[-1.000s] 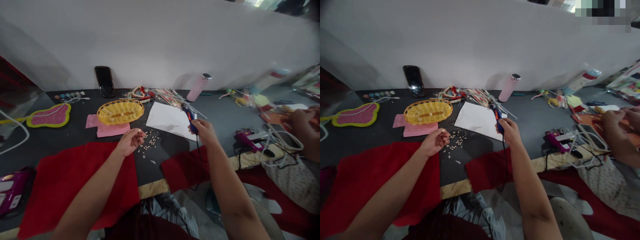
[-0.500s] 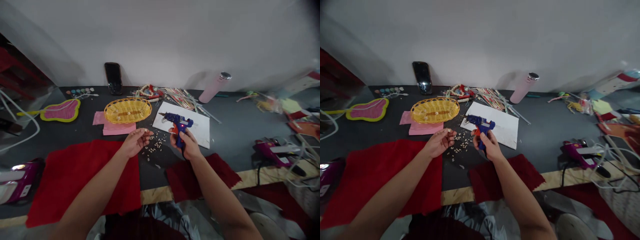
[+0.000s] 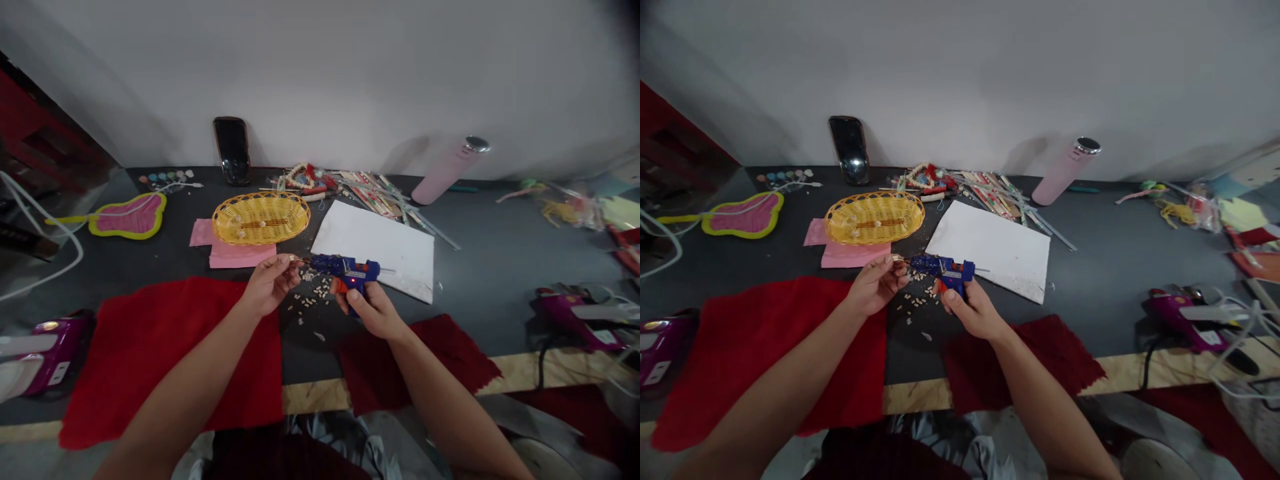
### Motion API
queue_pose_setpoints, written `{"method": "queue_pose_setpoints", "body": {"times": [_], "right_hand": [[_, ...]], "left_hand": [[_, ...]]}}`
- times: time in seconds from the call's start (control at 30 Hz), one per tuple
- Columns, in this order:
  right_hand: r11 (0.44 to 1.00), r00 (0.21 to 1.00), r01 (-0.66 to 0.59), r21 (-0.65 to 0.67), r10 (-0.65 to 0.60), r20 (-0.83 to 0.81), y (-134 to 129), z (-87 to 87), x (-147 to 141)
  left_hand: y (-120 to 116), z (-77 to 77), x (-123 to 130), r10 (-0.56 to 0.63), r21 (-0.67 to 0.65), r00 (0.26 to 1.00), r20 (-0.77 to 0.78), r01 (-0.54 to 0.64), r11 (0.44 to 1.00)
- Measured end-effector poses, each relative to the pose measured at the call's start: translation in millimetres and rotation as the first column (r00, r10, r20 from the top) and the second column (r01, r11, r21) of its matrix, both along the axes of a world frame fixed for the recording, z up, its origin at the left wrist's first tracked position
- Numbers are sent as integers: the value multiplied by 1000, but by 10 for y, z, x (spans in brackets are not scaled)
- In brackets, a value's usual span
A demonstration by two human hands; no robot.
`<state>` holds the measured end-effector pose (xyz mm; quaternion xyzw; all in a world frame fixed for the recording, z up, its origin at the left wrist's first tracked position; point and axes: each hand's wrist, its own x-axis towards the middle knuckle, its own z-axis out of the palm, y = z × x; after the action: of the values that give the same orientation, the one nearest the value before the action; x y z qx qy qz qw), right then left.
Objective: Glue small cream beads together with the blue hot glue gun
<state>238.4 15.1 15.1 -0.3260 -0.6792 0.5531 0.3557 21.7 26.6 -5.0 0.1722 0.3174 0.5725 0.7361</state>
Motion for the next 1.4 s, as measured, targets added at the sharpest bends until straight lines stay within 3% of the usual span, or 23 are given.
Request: {"method": "queue_pose_setpoints", "body": {"times": [1.4], "right_hand": [[1000,999,-24,12,23,33,23,-53,-18]], "left_hand": [[-17,5,12,-4,-14,1000,-22,3,1000]]}}
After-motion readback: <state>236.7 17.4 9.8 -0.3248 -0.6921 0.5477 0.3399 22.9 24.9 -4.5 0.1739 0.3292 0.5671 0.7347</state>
